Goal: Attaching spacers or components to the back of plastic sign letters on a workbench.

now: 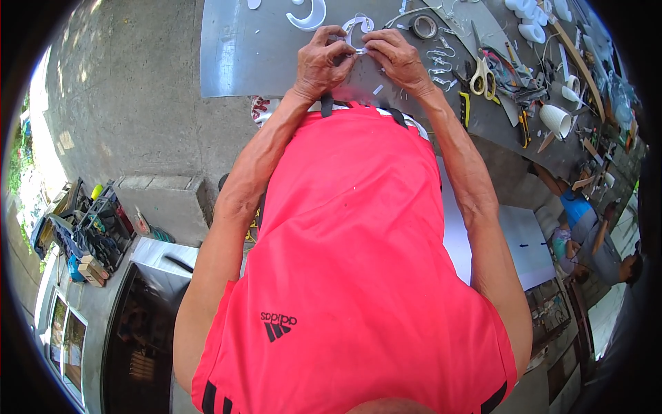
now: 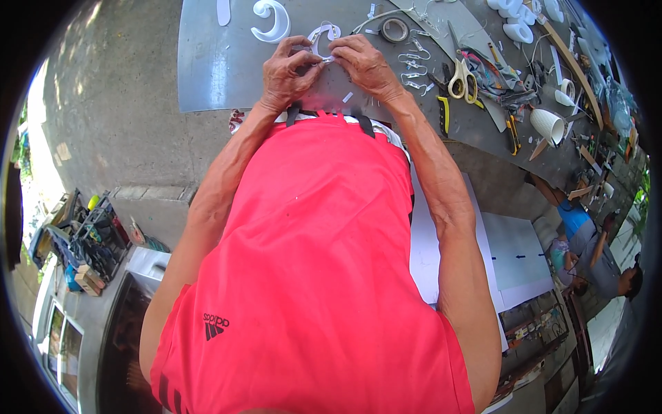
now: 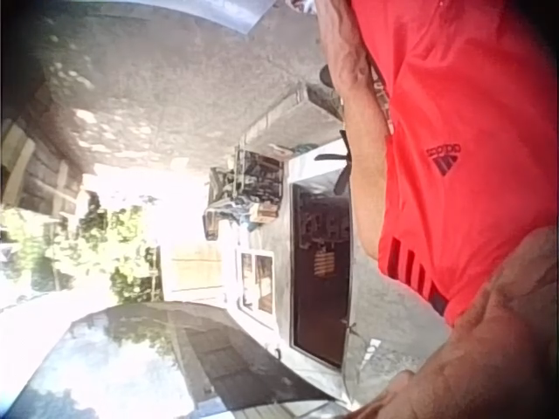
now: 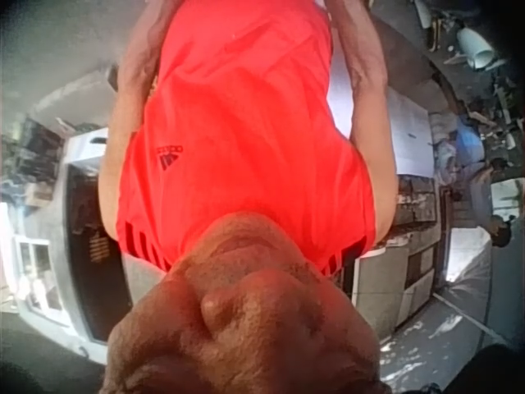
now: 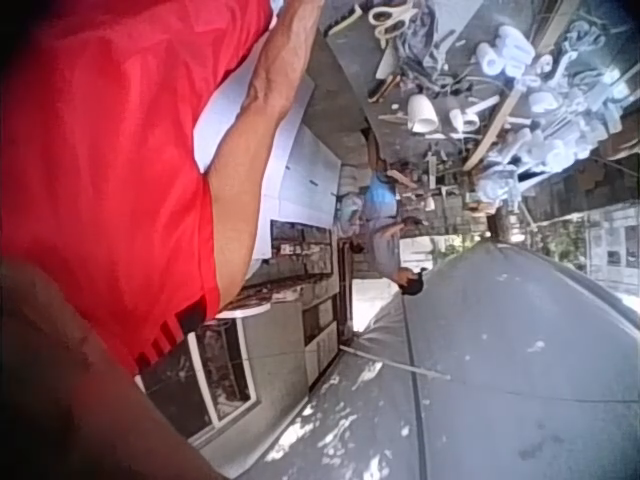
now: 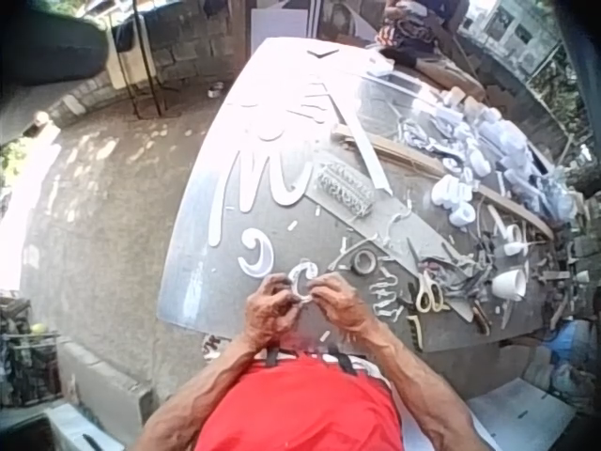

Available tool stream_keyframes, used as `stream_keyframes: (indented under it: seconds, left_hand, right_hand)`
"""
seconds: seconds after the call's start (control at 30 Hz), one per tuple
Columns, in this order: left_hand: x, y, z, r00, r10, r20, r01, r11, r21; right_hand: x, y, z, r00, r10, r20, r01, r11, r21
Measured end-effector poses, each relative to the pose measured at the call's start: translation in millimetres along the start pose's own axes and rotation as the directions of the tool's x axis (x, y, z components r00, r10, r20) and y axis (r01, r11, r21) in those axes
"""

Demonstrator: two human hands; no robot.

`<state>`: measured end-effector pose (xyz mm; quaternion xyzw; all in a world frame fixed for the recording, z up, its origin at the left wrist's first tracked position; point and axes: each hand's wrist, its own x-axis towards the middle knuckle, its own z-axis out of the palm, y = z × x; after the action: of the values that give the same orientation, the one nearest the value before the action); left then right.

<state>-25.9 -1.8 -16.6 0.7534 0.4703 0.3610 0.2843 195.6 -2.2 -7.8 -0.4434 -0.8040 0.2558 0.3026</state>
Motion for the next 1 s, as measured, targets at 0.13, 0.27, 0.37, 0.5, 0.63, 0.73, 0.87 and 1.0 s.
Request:
stream_keyframes:
  seconds: [0.13, 0.27, 0.37, 0.5, 0.63, 0.73, 0.87, 1.0]
  left_hand:
    - [0, 1, 1, 1.0, -0.006, -0.002, 0.006, 1.0, 0.001]
    - [1, 1, 0, 1.0, -0.014, 0.003, 0.014, 1.0, 0.003]
    - [2, 1, 0, 1.0, -0.012, 0.003, 0.012, 1.0, 0.005]
    - [3, 3, -1, 1.0, -0.003, 0.008, 0.003, 1.0, 0.008]
    - [2, 4, -1, 1.0, -0.012, 0.012, 0.012, 1.0, -0.005]
    - [1, 6, -1, 0.999, -0.032, 0.011, 0.032, 0.999, -0.022]
    - [1, 7, -1, 0.999, -0.049, 0.004, 0.049, 0.997, -0.057]
    - [2, 6, 0, 0.999, -0.036, -0.001, 0.036, 0.998, -0.049]
  right_hand:
    - [0, 1, 0, 1.0, -0.007, -0.003, 0.007, 1.0, 0.009]
    - [1, 0, 0, 1.0, -0.006, -0.001, 0.006, 1.0, 0.011]
    - [1, 1, -1, 1.0, -0.009, -0.001, 0.009, 1.0, 0.016]
    - [0, 1, 0, 1.0, 0.002, -0.008, -0.002, 1.0, 0.01]
    - [1, -7, -4, 0.994, 0.093, -0.05, -0.09, 0.994, 0.055]
    - [-1, -11, -4, 0.978, 0.191, -0.08, -0.178, 0.973, 0.15]
    - [-1, -12, -5, 0.962, 0.228, -0.149, -0.203, 0.965, 0.165]
    - [-1, -23, -5, 0.944, 0.263, -0.2, -0.243, 0.963, 0.121]
